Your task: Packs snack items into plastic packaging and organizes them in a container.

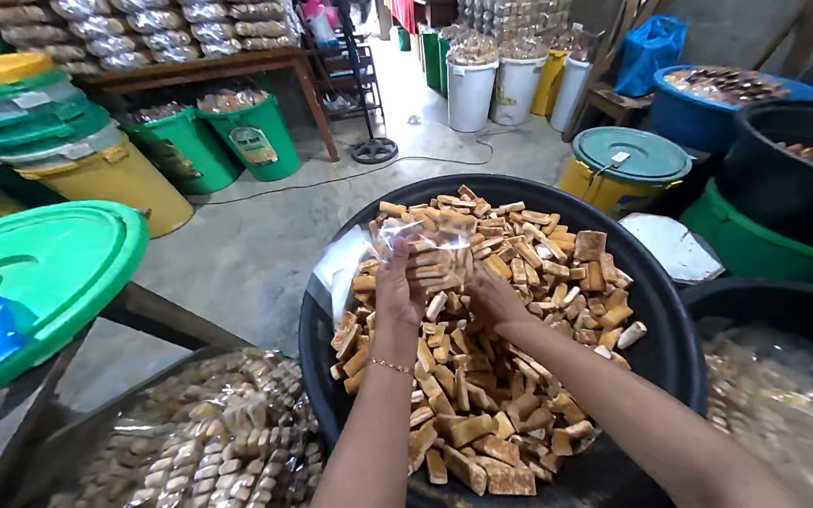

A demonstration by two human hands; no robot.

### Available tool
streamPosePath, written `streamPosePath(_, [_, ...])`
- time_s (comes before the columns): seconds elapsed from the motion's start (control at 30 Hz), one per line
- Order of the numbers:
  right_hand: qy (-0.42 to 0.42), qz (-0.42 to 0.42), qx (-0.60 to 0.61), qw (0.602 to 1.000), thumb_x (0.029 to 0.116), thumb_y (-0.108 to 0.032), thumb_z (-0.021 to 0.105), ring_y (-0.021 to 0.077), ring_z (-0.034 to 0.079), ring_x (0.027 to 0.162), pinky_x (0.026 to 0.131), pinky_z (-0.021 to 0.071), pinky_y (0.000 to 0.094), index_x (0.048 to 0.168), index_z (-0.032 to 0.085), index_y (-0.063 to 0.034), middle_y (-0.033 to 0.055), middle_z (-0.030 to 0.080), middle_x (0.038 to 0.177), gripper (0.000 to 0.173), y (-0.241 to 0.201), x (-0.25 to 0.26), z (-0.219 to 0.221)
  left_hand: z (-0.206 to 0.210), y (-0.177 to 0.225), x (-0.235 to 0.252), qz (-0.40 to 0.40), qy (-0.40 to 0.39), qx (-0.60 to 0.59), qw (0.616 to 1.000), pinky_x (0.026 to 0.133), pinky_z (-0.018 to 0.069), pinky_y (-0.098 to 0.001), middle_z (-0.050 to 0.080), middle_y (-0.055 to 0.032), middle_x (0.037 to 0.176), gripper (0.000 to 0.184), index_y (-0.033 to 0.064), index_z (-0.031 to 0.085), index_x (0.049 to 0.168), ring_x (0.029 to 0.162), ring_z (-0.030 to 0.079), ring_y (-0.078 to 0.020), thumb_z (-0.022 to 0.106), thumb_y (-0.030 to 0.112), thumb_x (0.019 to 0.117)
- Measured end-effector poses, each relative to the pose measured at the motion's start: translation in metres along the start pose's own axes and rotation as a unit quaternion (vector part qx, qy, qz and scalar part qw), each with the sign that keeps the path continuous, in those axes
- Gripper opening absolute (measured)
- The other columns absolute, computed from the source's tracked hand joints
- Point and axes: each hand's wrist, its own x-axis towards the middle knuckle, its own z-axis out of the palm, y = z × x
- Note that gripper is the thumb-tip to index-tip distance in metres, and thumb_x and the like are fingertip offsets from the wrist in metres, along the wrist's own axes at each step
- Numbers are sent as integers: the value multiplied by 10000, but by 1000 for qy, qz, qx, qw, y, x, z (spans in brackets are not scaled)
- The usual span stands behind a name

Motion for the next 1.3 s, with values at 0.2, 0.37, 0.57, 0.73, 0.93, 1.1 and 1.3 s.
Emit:
streamPosePath(0.2, [7, -111, 71, 991, 1024, -60, 492, 410, 656, 1128, 992, 492, 582, 1351, 619, -22, 243, 667, 1226, 353, 11, -53, -38, 0, 5, 0, -5, -7, -17, 1000, 670, 601, -266, 718, -25, 957, 324, 132, 629, 1200, 785, 707, -112, 359, 289, 1113])
streamPosePath(0.37, [-72, -78, 46, 993, 1063, -191, 506, 449, 583, 1267, 1059, 439, 622, 1358, 637, -48, 249, 615, 1365, 353, 18, -74, -21, 6, -4, -4, -24, -46, -23, 998, 720, 607, -281, 717, -31, 1072, 324, 133, 601, 1281, 844, 712, -121, 363, 275, 1111])
streamPosePath(0.57, [421, -87, 335, 839, 969, -123, 622, 40, 671, 834, 757, 586, 233, 1303, 500, 82, 69, 688, 1025, 411, 15, -113, -55, 18, -11, -16, -64, -57, -50, 995, 716, 614, -291, 724, -57, 969, 348, 107, 568, 1277, 801, 719, -137, 293, 253, 1121])
streamPosePath(0.73, [568, -199, 342, 722, 985, -202, 669, 25, 632, 1144, 935, 556, 210, 1027, 625, -126, -47, 679, 1176, 97, 7, -114, -49, 35, -23, -45, -104, -150, -75, 980, 744, 622, -309, 718, -87, 1129, 373, 87, 464, 1398, 907, 730, -167, 359, 290, 1103])
streamPosePath(0.93, [611, -244, 167, 735, 1017, -316, 642, 13, 589, 1040, 889, 515, 134, 1057, 615, -112, 35, 572, 1135, 210, 21, -102, -46, 43, -35, -66, -123, -214, -146, 958, 808, 626, -330, 737, -105, 1117, 402, 48, 537, 1336, 978, 738, -191, 593, 291, 1021])
streamPosePath(1.1, [424, -143, 267, 853, 1073, -421, 477, 8, 615, 790, 692, 539, 181, 1167, 711, -29, 62, 685, 1042, 466, 13, -138, -36, 44, -34, -62, -123, -173, -141, 967, 771, 628, -305, 738, -101, 1101, 320, 57, 545, 1294, 951, 742, -179, 406, 267, 1097])
streamPosePath(1.3, [255, -50, 288, 921, 1024, -157, 459, 129, 614, 966, 838, 526, 293, 1401, 613, -65, 123, 644, 1161, 418, 35, -174, -56, 44, -34, -55, -142, -102, -66, 982, 701, 631, -313, 737, -94, 981, 390, 59, 555, 1313, 805, 741, -172, 289, 272, 1124])
